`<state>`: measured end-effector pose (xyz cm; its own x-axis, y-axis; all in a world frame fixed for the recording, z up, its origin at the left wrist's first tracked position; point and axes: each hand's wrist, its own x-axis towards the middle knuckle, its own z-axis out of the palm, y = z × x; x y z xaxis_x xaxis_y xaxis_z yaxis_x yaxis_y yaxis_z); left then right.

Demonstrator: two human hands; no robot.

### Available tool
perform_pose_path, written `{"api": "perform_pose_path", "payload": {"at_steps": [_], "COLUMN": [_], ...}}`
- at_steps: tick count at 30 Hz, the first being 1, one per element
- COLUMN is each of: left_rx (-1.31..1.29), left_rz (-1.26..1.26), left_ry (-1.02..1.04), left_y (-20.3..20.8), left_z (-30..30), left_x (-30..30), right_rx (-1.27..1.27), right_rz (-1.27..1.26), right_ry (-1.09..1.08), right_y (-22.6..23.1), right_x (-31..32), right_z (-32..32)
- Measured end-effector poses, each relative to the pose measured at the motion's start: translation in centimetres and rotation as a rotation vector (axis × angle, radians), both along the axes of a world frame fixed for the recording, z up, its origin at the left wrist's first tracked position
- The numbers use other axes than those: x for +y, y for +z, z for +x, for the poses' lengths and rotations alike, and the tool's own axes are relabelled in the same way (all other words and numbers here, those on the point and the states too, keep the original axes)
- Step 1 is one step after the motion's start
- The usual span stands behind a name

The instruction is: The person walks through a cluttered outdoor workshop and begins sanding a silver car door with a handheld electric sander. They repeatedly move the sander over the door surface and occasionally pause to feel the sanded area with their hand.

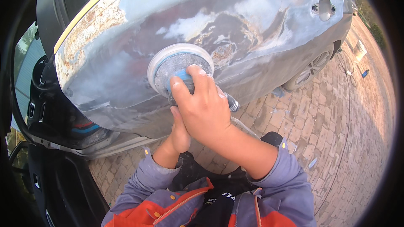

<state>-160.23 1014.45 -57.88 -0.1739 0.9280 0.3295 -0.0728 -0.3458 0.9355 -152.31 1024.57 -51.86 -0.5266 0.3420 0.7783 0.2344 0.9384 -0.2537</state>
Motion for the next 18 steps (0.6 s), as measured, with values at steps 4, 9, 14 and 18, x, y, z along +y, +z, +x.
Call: {"api": "perform_pose_path", "payload": {"at_steps": [4,9,14,18], "left_rx": [0.076,-0.006,-0.072,-0.014], "left_rz": [0.066,0.071,0.11,0.168], "left_ry": [0.055,0.061,0.075,0.212], "left_y": [0.5,2.0,0.9,-4.2], "left_z": [0.5,-0.4,-1.2,-0.6], "left_x": [0.2,0.0,-1.0,-2.2], "right_rx": [0.016,0.067,0.064,-0.016], "right_rz": [0.057,0.053,0.045,0.13], "right_ry": [0.034,0.026,0.105,0.113], "right_y": [0.6,2.1,1.5,-2.3], "right_x": [-0.5,-0.2,-1.3,-3.0], "right_z": [0.0,-1.1,-1.7,-1.8]}}
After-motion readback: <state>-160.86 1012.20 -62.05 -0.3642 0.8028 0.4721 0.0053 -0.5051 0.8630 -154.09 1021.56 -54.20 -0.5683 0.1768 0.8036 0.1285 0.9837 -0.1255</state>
